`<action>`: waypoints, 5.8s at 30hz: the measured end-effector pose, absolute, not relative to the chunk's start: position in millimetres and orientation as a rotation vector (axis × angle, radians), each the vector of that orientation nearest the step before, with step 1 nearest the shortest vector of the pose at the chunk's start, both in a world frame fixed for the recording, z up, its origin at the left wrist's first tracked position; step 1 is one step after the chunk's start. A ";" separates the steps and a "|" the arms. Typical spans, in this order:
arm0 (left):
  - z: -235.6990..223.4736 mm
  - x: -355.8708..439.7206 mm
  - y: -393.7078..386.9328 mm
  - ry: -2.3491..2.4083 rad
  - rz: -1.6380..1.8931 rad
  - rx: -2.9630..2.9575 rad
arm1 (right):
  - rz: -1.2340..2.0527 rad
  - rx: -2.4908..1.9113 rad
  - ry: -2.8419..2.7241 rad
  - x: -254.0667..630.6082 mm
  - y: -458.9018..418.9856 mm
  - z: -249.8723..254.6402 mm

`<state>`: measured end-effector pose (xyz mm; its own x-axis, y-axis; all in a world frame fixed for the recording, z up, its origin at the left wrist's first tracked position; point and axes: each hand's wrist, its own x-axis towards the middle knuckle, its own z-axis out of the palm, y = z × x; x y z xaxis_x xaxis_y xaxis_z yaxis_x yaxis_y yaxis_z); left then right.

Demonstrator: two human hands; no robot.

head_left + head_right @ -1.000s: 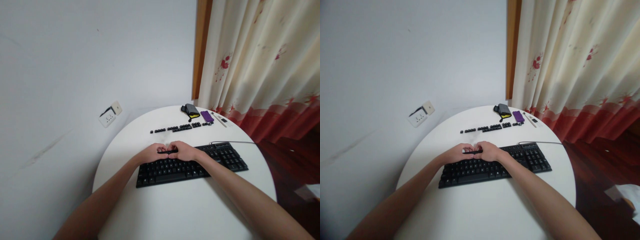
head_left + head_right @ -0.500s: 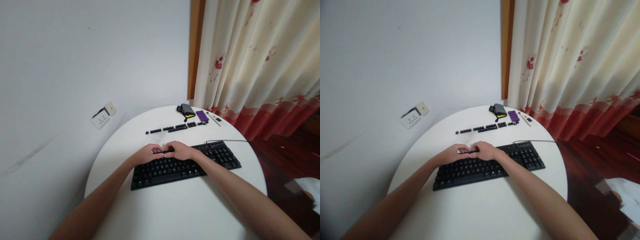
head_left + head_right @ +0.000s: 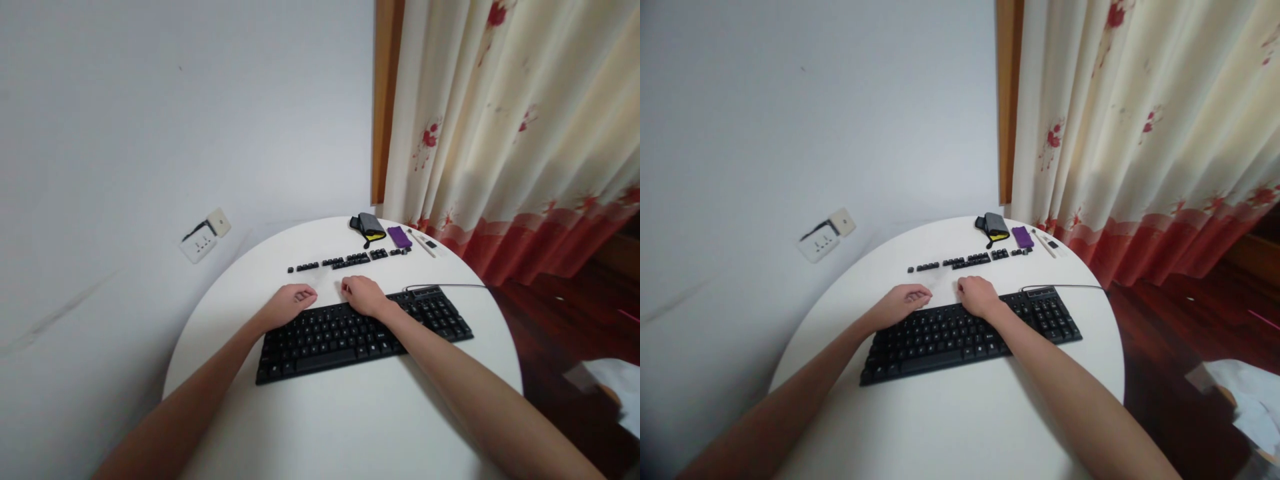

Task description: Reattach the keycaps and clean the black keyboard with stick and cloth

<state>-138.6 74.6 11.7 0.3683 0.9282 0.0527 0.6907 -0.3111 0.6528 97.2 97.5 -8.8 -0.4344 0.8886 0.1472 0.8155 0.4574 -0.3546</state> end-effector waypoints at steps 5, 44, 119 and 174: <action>19.9 -128.5 108.4 1.404 0.777 2.142 | 0.295 -1.452 -2.426 95.5 95.9 -7.9; -0.3 -71.7 186.1 1.589 0.560 2.473 | 0.342 -1.423 -2.391 96.6 96.9 -8.0; 22.3 -92.2 27.4 1.206 0.439 2.681 | 0.546 -0.893 -2.436 120.4 57.9 6.0; 6.1 -79.4 189.7 1.560 0.366 2.845 | 0.537 -1.138 -2.433 145.0 84.2 1.5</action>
<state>-79.4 189.7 6.1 0.5203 0.8156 0.2534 0.8432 -0.5376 -0.0009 145.0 84.2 1.5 -0.5888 0.7854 0.1911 0.6319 0.5946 -0.4972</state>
